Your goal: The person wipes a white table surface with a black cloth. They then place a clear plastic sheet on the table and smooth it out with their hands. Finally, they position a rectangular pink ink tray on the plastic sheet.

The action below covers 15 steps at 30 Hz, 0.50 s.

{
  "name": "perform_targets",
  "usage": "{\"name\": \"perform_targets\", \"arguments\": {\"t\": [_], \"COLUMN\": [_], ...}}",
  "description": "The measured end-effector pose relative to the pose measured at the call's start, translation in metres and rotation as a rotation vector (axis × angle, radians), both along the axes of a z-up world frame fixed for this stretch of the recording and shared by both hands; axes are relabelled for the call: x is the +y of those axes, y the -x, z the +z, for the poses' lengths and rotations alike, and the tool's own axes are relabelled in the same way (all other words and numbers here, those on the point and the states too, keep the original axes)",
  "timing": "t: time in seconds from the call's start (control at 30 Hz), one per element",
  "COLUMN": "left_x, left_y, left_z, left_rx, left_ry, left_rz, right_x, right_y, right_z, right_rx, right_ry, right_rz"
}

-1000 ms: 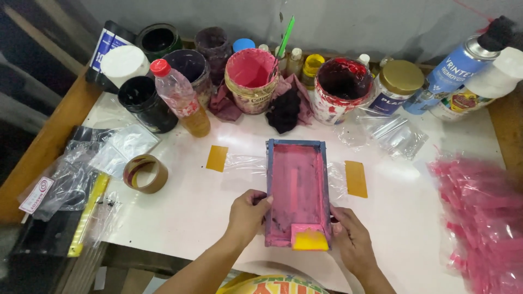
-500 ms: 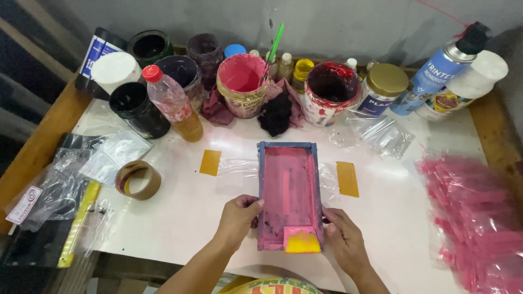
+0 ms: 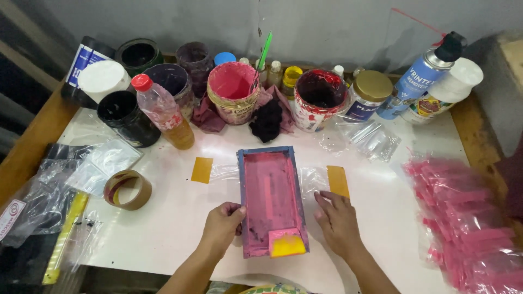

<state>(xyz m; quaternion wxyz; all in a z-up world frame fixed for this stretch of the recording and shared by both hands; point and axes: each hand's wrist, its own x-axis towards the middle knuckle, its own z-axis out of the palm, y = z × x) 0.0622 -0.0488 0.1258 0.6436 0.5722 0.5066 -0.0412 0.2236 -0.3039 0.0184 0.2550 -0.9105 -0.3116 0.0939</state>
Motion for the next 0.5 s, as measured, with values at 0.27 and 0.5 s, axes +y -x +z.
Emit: {"name": "perform_targets", "arguments": {"t": [0.27, 0.5], "left_x": [0.009, 0.01], "left_y": [0.009, 0.007], "left_z": [-0.009, -0.017], "left_rx": [-0.023, -0.037], "left_ry": [-0.013, -0.006], "left_rz": [0.036, 0.03], "right_x": [0.032, 0.026], "right_y": [-0.044, -0.068], "right_z": [0.031, 0.011], "right_rx": [-0.074, -0.063], "right_ry": [0.408, 0.366], "right_rz": [-0.003, -0.14]}}
